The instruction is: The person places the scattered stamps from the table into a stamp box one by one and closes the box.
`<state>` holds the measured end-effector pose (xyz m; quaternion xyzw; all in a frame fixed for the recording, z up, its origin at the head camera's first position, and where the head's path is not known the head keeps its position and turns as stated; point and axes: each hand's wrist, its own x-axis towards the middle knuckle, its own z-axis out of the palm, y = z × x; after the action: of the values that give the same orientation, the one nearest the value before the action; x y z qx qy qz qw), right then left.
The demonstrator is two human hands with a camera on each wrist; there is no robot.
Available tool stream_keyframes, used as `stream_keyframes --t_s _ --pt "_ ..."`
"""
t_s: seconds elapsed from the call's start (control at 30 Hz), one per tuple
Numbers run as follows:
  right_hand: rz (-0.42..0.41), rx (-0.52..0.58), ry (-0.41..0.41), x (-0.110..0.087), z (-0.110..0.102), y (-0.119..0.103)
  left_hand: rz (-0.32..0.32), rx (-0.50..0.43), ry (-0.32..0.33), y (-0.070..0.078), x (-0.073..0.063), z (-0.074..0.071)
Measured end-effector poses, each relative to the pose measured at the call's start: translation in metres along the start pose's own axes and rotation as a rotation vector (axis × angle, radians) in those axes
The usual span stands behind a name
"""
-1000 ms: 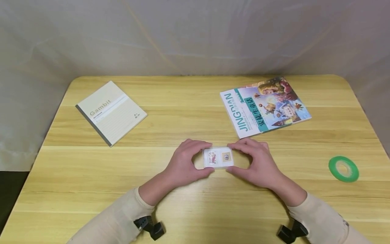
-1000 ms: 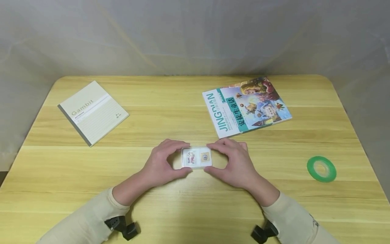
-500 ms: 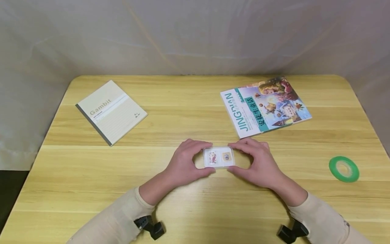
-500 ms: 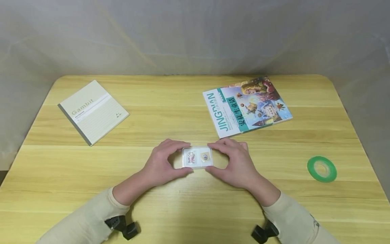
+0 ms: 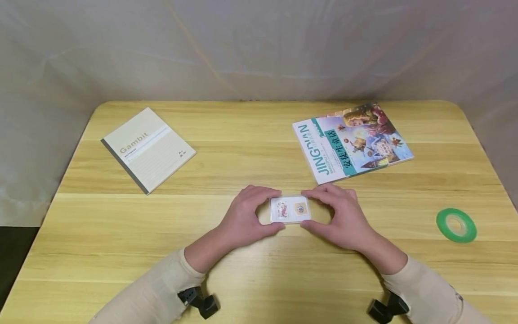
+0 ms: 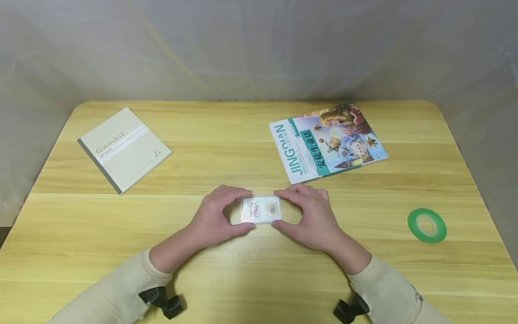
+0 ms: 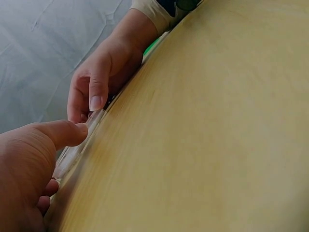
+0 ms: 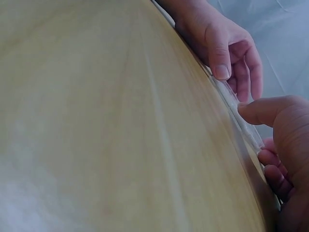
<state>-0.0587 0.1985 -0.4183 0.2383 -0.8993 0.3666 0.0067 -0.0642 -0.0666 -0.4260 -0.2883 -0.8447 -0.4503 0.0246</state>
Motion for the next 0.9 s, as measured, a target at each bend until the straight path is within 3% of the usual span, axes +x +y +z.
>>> stream_keyframes --t_s 0.6,0.9 --pt "-0.007 -0.002 0.004 -0.0008 0.0004 -0.0002 0.039 -0.028 -0.017 -0.0037 -0.0007 -0.0006" --pt "-0.012 0.001 -0.001 -0.0003 0.0004 0.0002 0.016 -0.011 -0.031 -0.0019 -0.0008 -0.0006"
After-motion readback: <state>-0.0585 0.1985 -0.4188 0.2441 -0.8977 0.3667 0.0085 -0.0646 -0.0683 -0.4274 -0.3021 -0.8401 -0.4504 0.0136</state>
